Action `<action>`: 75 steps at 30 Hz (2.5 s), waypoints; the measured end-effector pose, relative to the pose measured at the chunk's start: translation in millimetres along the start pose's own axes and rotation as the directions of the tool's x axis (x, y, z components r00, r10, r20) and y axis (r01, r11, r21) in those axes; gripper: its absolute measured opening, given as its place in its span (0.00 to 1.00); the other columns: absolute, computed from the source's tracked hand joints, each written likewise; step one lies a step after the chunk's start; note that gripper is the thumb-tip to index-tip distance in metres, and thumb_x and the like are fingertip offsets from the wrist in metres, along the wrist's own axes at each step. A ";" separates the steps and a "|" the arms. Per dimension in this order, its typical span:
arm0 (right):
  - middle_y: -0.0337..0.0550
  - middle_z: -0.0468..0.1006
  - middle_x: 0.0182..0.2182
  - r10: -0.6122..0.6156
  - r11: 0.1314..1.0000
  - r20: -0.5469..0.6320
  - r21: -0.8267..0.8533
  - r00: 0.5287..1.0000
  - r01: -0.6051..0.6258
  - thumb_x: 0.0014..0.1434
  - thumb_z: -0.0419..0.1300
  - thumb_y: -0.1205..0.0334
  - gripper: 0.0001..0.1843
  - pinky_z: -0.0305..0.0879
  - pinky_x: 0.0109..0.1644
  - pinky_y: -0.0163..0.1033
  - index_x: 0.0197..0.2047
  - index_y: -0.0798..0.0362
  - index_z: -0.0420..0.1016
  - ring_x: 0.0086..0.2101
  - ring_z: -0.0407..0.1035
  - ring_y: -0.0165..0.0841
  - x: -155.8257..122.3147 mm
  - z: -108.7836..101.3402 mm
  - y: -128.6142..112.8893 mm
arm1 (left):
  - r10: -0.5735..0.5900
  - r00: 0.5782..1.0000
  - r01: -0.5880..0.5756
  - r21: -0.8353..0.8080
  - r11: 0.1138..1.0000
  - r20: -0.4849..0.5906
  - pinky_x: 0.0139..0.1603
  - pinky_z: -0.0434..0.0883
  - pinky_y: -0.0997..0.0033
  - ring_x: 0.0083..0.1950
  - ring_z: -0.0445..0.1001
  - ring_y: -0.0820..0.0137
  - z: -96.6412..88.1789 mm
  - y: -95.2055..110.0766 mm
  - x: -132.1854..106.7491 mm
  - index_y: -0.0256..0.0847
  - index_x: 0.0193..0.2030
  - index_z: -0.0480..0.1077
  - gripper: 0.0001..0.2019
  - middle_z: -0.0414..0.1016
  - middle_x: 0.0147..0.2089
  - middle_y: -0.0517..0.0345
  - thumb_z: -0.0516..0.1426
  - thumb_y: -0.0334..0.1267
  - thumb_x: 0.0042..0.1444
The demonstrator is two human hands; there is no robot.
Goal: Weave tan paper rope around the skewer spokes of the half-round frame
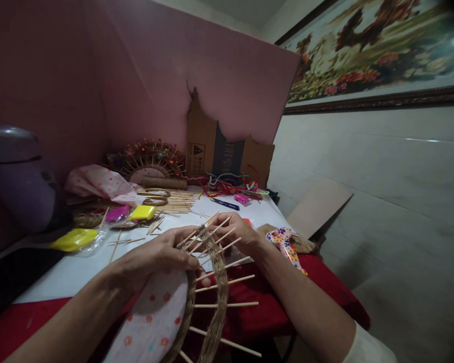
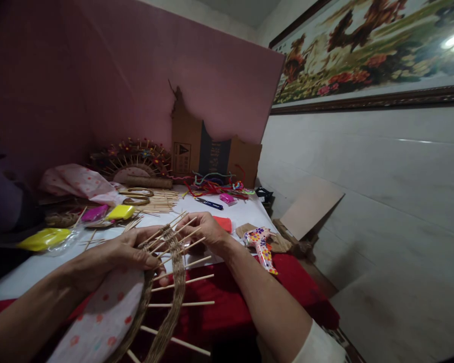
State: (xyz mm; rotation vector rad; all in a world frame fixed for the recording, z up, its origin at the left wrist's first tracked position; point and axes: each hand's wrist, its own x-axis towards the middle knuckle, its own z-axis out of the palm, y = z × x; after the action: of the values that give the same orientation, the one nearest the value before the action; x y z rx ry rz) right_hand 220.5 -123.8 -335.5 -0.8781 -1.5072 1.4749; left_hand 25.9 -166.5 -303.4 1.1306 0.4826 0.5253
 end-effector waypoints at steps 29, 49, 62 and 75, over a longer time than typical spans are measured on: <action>0.41 0.74 0.31 0.009 0.964 0.242 0.255 0.970 -0.073 0.43 0.65 0.66 0.13 0.63 0.32 0.32 0.35 0.57 0.75 0.28 0.66 0.25 -7.9 -14.2 -8.8 | 0.115 0.988 -0.106 0.093 0.990 -0.101 0.37 0.69 0.68 0.34 0.75 0.64 -5.5 8.3 2.4 0.35 0.41 0.68 0.16 0.75 0.37 0.48 0.57 0.23 0.43; 0.42 0.76 0.33 -0.083 0.983 0.220 0.181 0.972 0.043 0.43 0.66 0.66 0.16 0.63 0.41 0.36 0.39 0.56 0.74 0.34 0.70 0.29 -5.7 -7.5 -1.4 | 0.116 0.990 -0.113 0.042 0.993 -0.075 0.33 0.69 0.71 0.33 0.75 0.65 -3.9 5.3 0.9 0.35 0.44 0.68 0.18 0.75 0.34 0.49 0.55 0.22 0.43; 0.41 0.76 0.31 -0.080 0.971 0.213 0.236 0.974 0.028 0.40 0.62 0.68 0.13 0.64 0.40 0.39 0.34 0.54 0.75 0.32 0.70 0.31 -5.9 -6.5 1.3 | 0.114 0.989 -0.112 0.025 0.993 -0.090 0.32 0.69 0.71 0.32 0.76 0.65 -4.7 5.2 1.5 0.36 0.36 0.69 0.12 0.75 0.33 0.50 0.57 0.23 0.42; 0.38 0.74 0.28 -0.096 0.990 0.097 0.114 0.991 0.084 0.43 0.67 0.60 0.14 0.64 0.32 0.35 0.34 0.54 0.75 0.25 0.66 0.27 -2.1 -5.0 3.3 | 0.135 0.987 -0.133 0.030 0.991 -0.087 0.33 0.70 0.71 0.34 0.76 0.64 -4.8 5.6 0.1 0.35 0.42 0.69 0.17 0.76 0.36 0.48 0.56 0.22 0.43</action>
State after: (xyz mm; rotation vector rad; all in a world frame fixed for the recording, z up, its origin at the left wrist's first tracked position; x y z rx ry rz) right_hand 225.8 -123.4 -339.1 -0.6697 -1.5042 1.5401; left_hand 22.3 -161.2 -299.9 1.1716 0.4924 0.6908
